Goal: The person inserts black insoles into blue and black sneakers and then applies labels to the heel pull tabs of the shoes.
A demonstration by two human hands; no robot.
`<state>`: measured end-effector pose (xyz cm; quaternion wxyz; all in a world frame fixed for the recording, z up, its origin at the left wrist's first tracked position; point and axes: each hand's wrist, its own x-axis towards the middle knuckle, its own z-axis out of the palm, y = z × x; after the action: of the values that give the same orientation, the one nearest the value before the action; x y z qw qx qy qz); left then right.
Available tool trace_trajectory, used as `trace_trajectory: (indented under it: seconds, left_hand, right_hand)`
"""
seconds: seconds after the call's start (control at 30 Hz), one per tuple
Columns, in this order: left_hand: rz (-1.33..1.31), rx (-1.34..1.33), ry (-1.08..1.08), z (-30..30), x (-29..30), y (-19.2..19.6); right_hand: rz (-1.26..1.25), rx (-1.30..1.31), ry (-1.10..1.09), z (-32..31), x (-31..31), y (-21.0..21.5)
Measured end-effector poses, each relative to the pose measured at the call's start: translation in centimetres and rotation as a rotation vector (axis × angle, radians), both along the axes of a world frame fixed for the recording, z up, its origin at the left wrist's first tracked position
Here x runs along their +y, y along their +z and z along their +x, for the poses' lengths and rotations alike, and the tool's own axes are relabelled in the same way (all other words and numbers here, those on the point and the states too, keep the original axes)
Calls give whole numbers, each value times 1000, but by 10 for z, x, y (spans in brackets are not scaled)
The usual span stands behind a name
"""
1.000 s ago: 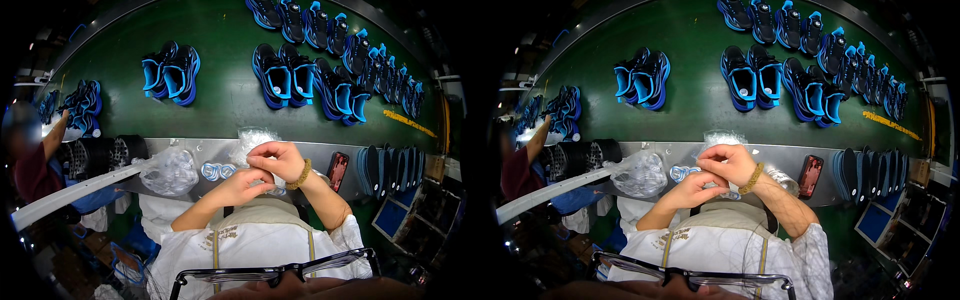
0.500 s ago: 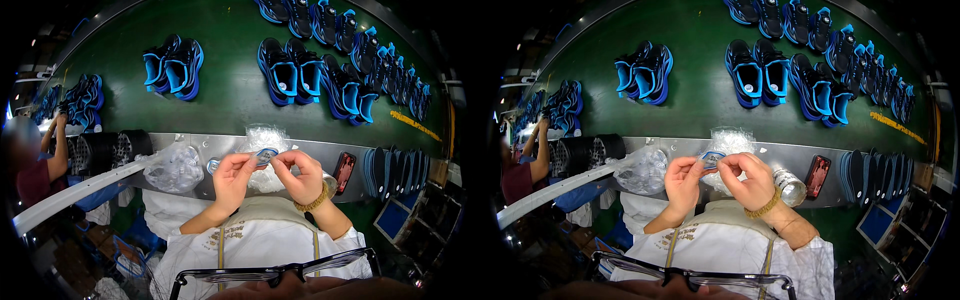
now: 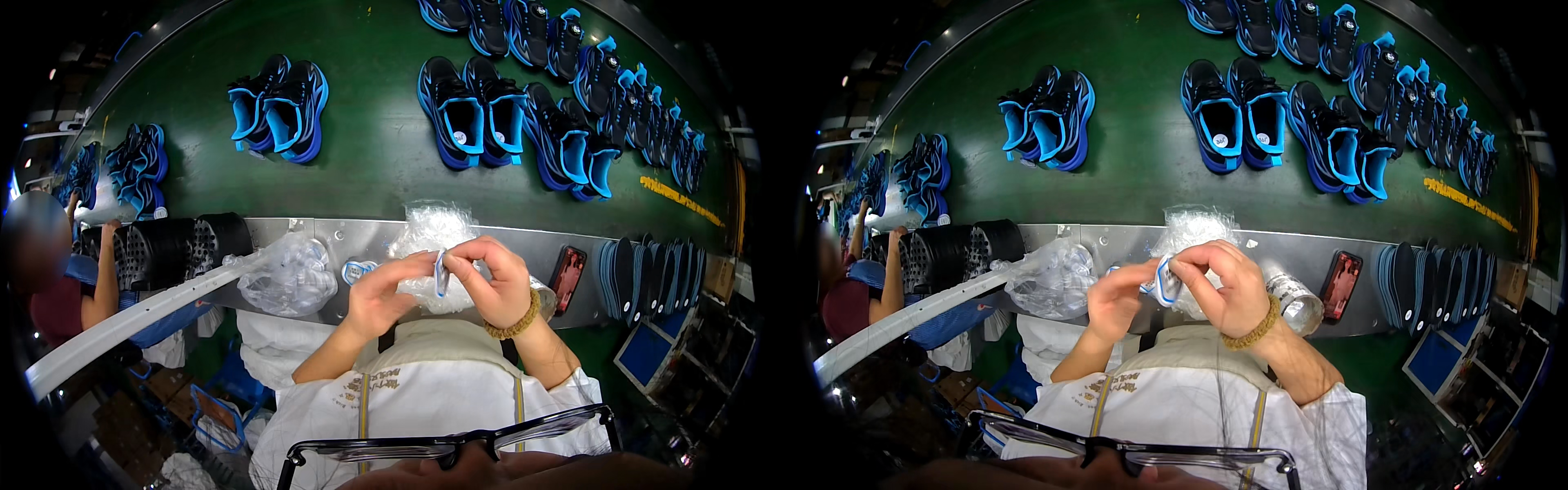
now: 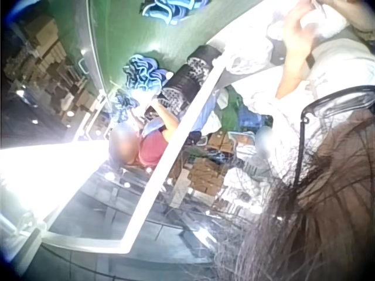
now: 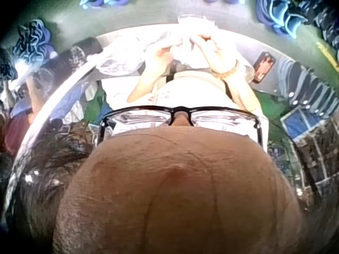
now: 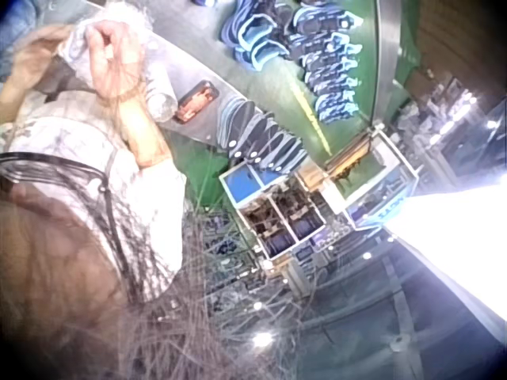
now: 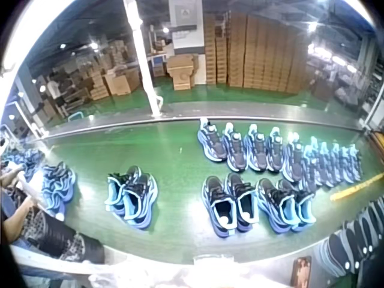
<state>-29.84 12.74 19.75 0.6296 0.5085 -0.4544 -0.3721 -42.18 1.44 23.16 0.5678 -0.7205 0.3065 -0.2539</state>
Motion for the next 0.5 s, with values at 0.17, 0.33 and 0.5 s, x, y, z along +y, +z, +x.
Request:
trace_trajectory:
  seconds: [0.17, 0.33, 0.5]
  left_hand:
    - [323, 512, 5, 1, -8, -2]
    - [237, 442, 113, -2, -18, -11]
    - [212, -532, 368, 14, -39, -24]
  right_hand:
    - [-180, -75, 153, -1, -6, -16]
    - [-179, -122, 159, 2, -8, -35]
    - [845, -119, 49, -10, -18, -66]
